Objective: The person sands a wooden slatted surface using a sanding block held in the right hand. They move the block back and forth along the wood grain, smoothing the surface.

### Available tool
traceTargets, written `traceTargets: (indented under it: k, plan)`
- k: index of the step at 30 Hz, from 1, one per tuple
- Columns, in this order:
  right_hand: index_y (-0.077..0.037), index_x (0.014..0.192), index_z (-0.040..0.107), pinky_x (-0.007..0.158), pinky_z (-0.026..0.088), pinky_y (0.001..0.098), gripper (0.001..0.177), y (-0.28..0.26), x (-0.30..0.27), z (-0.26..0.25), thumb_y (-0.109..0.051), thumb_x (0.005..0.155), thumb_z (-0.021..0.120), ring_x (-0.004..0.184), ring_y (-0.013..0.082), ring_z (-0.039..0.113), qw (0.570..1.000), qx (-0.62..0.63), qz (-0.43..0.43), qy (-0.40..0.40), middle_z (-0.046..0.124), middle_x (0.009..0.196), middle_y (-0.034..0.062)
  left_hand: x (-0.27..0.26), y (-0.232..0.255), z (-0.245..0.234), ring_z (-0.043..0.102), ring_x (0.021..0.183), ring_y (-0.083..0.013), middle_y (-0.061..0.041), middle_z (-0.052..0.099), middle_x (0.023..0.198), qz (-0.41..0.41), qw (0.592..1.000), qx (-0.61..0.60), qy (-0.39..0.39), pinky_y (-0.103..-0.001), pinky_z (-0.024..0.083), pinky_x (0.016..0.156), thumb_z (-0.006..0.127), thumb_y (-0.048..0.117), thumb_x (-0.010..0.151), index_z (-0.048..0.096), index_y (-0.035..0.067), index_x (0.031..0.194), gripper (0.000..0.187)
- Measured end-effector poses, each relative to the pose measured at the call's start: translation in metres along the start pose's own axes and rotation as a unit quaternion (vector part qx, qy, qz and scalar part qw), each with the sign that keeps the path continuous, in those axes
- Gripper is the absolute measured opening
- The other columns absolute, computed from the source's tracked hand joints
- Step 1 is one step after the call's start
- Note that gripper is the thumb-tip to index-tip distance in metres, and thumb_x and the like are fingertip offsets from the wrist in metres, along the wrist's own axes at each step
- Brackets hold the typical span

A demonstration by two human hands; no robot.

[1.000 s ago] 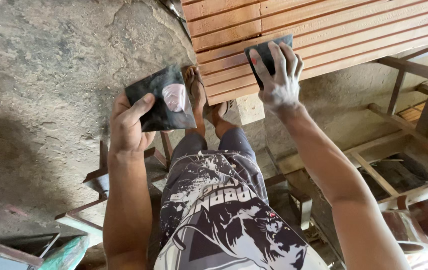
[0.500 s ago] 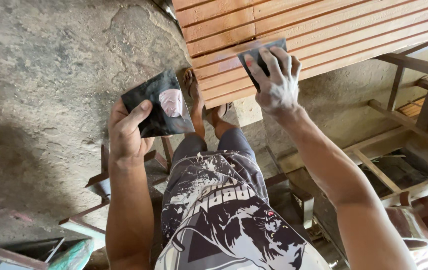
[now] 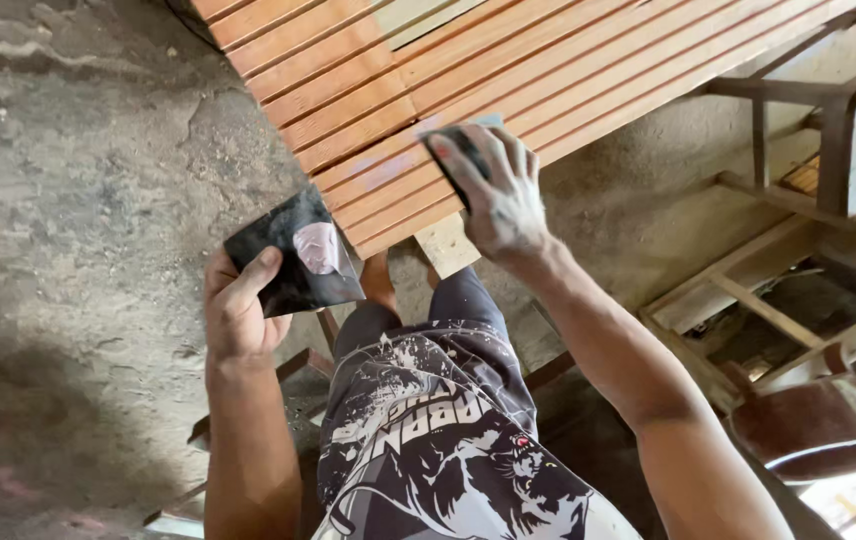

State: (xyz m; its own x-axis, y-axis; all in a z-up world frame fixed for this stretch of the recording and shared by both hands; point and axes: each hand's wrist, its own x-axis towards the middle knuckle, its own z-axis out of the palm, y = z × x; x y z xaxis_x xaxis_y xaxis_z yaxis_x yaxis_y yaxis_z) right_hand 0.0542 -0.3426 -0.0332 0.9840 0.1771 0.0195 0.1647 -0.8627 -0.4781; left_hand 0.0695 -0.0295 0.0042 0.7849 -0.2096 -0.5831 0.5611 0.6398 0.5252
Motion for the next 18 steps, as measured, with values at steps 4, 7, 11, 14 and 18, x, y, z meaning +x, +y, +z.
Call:
traceTargets:
  k: [4, 7, 11, 14, 18]
  plan:
    - [-0.019, 0.159, 0.050, 0.119, 0.045, 0.0547, 0.067, 0.057, -0.037, -0.026, 0.010, 0.099, 0.061, 0.140, 0.0391, 0.047, 0.998, 0.040, 0.050, -0.006, 0.050, 0.151, 0.0170, 0.014, -0.018, 0.027, 0.073, 0.103, -0.0267, -0.018, 0.073, 0.116, -0.055, 0.998, 0.031, -0.023, -0.038, 0.060, 0.094, 0.061, -0.002, 0.100, 0.063, -0.011, 0.124, 0.026]
    - [-0.023, 0.155, 0.055, 0.118, 0.045, 0.0560, 0.079, 0.119, -0.053, -0.053, 0.013, 0.086, 0.065, 0.141, 0.0402, 0.047, 0.997, -0.061, 0.044, -0.028, 0.051, 0.152, 0.0149, 0.032, -0.039, 0.053, 0.072, 0.102, -0.0252, -0.017, 0.073, 0.114, -0.069, 0.995, 0.058, -0.037, -0.038, 0.060, 0.095, 0.063, -0.002, 0.098, 0.064, -0.010, 0.123, 0.026]
    - [-0.021, 0.154, 0.058, 0.114, 0.042, 0.0600, 0.078, 0.187, -0.050, -0.061, 0.005, 0.083, 0.075, 0.141, 0.0433, 0.045, 0.991, -0.124, -0.015, -0.044, 0.047, 0.153, 0.0207, 0.047, -0.070, 0.088, 0.072, 0.101, -0.0225, -0.015, 0.072, 0.113, -0.081, 0.993, 0.058, -0.062, -0.036, 0.060, 0.094, 0.064, -0.002, 0.098, 0.064, -0.009, 0.123, 0.026]
    - [-0.023, 0.154, 0.060, 0.112, 0.041, 0.0610, 0.077, 0.193, -0.037, -0.039, 0.004, 0.084, 0.076, 0.140, 0.0441, 0.044, 0.990, -0.109, -0.064, -0.059, 0.045, 0.151, 0.0233, 0.047, -0.088, 0.108, 0.073, 0.090, -0.0245, -0.017, 0.073, 0.110, -0.078, 0.993, 0.013, -0.085, -0.038, 0.063, 0.079, 0.063, -0.001, 0.102, 0.065, -0.010, 0.121, 0.021]
    - [-0.025, 0.153, 0.059, 0.112, 0.038, 0.0612, 0.068, 0.161, -0.010, -0.009, -0.008, 0.090, 0.079, 0.137, 0.0425, 0.044, 0.992, -0.069, -0.102, -0.008, 0.044, 0.150, 0.0224, 0.048, -0.097, 0.116, 0.074, 0.093, -0.0242, -0.017, 0.073, 0.112, -0.043, 0.999, 0.000, -0.032, -0.036, 0.063, 0.079, 0.062, 0.000, 0.100, 0.065, -0.009, 0.122, 0.024]
